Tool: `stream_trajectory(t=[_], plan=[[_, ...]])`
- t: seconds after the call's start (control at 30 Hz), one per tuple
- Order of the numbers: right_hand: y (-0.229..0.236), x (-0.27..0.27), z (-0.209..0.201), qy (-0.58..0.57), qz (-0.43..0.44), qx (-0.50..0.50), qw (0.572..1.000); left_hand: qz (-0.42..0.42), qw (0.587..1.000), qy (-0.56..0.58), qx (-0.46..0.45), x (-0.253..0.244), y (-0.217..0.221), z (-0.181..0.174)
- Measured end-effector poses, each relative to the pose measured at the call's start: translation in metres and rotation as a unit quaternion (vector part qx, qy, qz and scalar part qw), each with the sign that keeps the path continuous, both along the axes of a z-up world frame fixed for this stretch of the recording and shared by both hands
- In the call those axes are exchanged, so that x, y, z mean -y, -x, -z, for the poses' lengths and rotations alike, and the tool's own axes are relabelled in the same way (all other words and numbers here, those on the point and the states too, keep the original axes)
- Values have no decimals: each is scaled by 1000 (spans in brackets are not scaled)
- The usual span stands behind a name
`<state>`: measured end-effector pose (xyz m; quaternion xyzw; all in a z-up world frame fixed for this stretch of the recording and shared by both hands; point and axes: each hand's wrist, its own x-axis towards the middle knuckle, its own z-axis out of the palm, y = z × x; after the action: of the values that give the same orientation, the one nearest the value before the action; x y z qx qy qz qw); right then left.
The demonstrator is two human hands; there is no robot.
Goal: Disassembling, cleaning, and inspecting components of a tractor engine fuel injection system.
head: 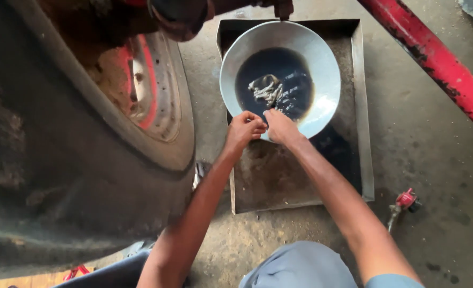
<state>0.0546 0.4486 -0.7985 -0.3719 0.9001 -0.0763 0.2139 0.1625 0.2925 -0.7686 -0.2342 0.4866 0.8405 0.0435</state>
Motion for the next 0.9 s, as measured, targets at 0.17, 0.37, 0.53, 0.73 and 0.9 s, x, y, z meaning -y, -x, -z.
stream_trajectory(t=[0.17,0.37,0.53,0.73,0.9], plan=[[-12,-12,-33,75,-36,-2,997,-5,999,35,-1,2,-4,-19],[4,-30,-113,200,94,6,975,5,980,193,51,-2,-2,-57],[-5,-32,-171,185,233,-30,954,8,944,331,14,-7,2,-61],[-6,-57,-103,291,35,-42,955,61,944,323,4,-15,5,-59],[-40,-36,-149,75,229,-30,970,49,937,346,9,-23,3,-80]])
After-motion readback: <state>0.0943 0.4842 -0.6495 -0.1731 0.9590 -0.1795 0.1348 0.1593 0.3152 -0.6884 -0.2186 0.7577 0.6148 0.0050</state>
